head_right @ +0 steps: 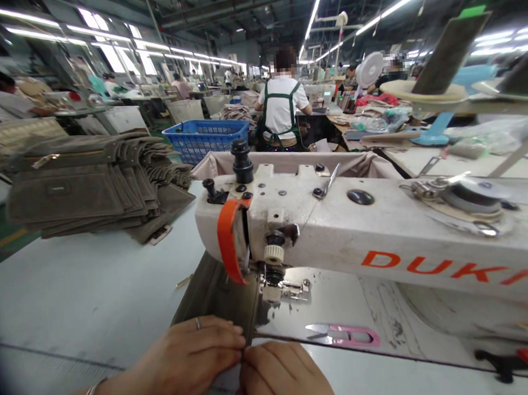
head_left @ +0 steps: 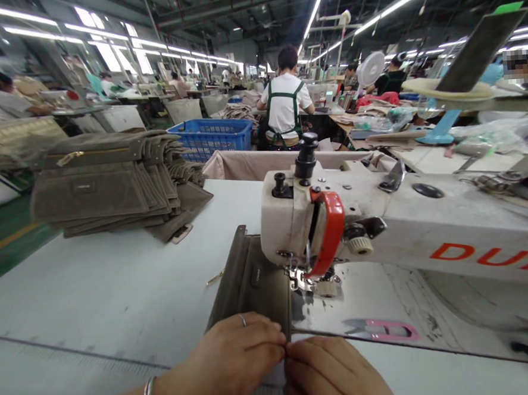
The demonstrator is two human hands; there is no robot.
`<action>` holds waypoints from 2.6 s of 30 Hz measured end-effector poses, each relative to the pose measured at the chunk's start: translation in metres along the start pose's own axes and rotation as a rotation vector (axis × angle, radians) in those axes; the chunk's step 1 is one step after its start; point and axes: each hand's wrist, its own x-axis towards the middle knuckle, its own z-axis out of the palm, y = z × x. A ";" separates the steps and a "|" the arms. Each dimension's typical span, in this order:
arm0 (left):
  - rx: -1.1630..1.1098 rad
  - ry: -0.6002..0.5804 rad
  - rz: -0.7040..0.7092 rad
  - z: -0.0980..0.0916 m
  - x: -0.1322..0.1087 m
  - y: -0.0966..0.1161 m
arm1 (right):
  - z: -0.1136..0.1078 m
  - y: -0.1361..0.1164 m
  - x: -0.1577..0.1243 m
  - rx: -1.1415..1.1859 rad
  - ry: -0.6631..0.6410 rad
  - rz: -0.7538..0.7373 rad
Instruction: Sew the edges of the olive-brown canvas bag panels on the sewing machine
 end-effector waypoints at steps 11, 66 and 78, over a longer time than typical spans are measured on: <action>-0.024 0.033 -0.072 -0.004 0.016 -0.023 | -0.012 0.016 0.027 0.022 -0.144 0.061; 0.038 -0.087 -0.365 -0.006 0.000 0.011 | -0.030 0.038 0.045 0.195 -0.348 0.081; 0.137 0.126 -0.276 0.013 -0.003 0.022 | -0.042 0.042 0.045 0.221 -0.381 0.072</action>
